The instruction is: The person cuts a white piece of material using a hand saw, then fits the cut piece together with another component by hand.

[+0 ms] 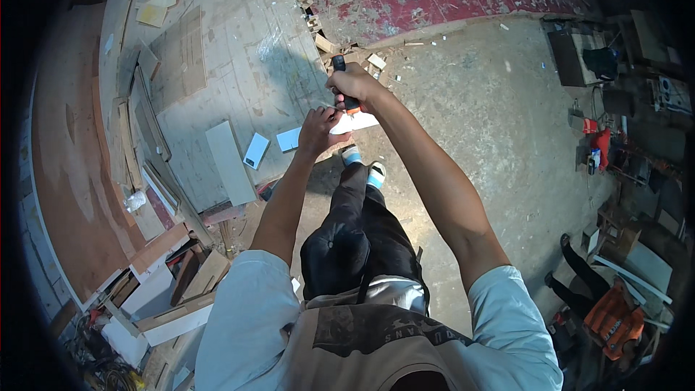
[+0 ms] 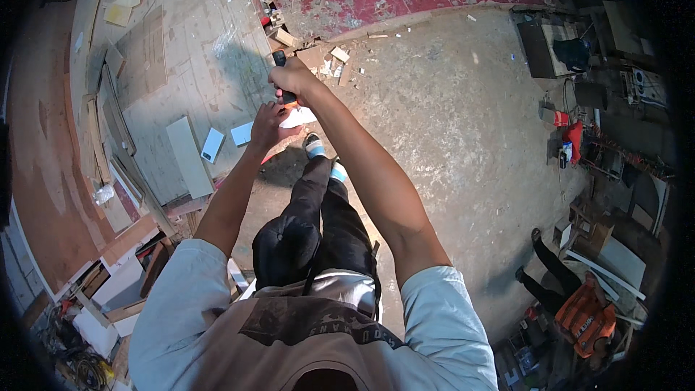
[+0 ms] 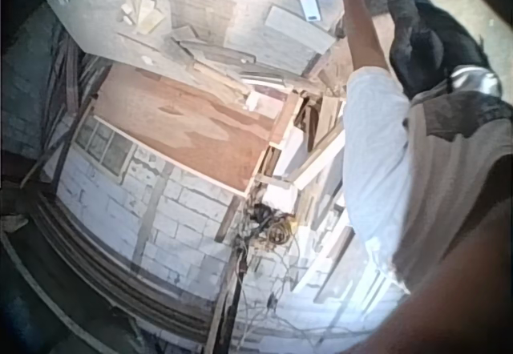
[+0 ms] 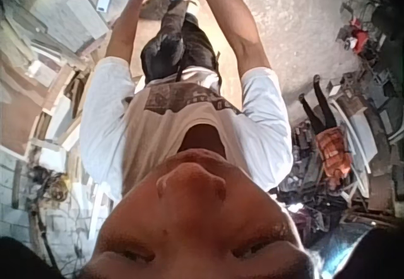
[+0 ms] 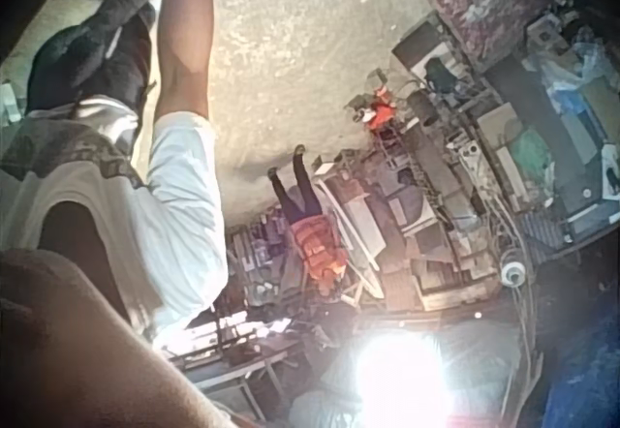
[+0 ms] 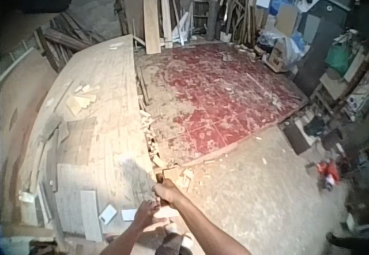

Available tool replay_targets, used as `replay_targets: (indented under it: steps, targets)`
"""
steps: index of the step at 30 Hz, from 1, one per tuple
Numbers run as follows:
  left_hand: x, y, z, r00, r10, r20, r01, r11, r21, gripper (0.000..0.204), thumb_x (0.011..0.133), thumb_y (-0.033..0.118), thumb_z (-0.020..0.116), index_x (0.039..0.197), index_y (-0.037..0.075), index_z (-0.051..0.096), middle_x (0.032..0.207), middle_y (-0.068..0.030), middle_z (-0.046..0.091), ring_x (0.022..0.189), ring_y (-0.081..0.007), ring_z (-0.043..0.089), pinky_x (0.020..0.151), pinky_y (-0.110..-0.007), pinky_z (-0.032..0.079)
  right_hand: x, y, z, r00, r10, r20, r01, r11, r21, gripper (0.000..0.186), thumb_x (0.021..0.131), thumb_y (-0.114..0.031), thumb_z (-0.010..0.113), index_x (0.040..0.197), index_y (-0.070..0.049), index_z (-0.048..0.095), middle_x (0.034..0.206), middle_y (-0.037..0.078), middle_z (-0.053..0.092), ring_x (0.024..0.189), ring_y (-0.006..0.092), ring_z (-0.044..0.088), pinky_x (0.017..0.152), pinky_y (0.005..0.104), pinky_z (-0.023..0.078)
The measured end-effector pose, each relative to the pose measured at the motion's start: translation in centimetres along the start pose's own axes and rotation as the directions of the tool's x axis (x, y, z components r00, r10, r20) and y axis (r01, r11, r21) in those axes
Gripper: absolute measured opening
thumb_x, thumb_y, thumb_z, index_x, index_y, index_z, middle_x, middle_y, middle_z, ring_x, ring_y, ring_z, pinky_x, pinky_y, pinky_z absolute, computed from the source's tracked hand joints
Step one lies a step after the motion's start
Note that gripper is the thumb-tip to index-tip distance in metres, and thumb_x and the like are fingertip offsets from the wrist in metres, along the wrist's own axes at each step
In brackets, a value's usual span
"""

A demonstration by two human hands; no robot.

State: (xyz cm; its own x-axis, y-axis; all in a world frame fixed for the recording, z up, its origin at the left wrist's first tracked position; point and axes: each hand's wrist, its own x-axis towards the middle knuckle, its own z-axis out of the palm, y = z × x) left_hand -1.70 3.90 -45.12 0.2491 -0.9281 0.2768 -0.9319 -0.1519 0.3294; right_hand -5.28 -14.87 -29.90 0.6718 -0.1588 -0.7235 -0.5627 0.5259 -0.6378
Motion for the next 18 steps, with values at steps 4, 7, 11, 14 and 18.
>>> replay_targets:
  steps: [4,7,11,14,18]
  targets:
    - [0.2,0.2,0.0,1.0,-0.02,0.014,0.02,1.0,0.002,0.057,0.061,0.043,0.084,0.103,0.011,0.064,0.092,-0.0027,0.051,0.087,-0.0218,0.053,0.074,-0.038,0.045,0.8,0.0,0.0,1.0,-0.003,-0.028,0.002,1.0,-0.026,0.012,0.085,-0.003,0.056,0.076,-0.001,0.049,0.061,0.003,0.049,0.046,0.0122,0.048,0.039,0.0304,0.039]
    - [0.3,0.3,0.2,1.0,-0.024,-0.007,0.024,1.0,-0.012,0.056,0.061,0.042,0.084,0.103,0.011,0.065,0.092,-0.0027,0.051,0.086,-0.022,0.054,0.074,-0.038,0.045,0.6,0.7,0.2,0.996,-0.078,-0.031,0.076,0.995,-0.06,0.012,0.085,-0.003,0.056,0.076,0.0,0.049,0.061,0.004,0.05,0.046,0.0123,0.049,0.039,0.0307,0.039]
    - [-0.1,-0.8,0.2,0.991,0.019,-0.133,-0.039,0.987,-0.154,0.055,0.061,0.039,0.086,0.103,0.01,0.066,0.096,-0.0035,0.057,0.088,-0.0232,0.055,0.074,-0.037,0.046,0.3,2.2,1.3,0.979,-0.204,0.01,0.203,0.97,-0.135,0.004,0.081,-0.001,0.053,0.078,0.001,0.052,0.062,0.006,0.054,0.046,0.0124,0.051,0.041,0.0305,0.04]
    - [-0.6,-1.3,-0.7,0.996,-0.04,0.079,0.058,0.969,-0.242,0.06,0.061,0.044,0.086,0.105,0.007,0.066,0.103,-0.0077,0.059,0.091,-0.0271,0.056,0.078,-0.04,0.045,-1.4,3.8,1.3,0.949,-0.316,0.006,0.315,0.943,-0.112,0.013,0.081,-0.003,0.055,0.093,0.003,0.053,0.062,0.006,0.055,0.044,0.0123,0.051,0.04,0.0299,0.041]
    - [-0.7,-0.3,-2.6,0.984,-0.1,0.15,0.128,0.973,-0.19,0.067,0.069,0.049,0.08,0.116,0.004,0.063,0.104,-0.0126,0.06,0.095,-0.0319,0.057,0.084,-0.044,0.044,-5.9,4.3,0.3,0.973,-0.223,-0.057,0.209,0.96,-0.187,0.024,0.09,-0.013,0.061,0.104,0.001,0.049,0.055,0.005,0.051,0.04,0.0142,0.05,0.038,0.0316,0.04]
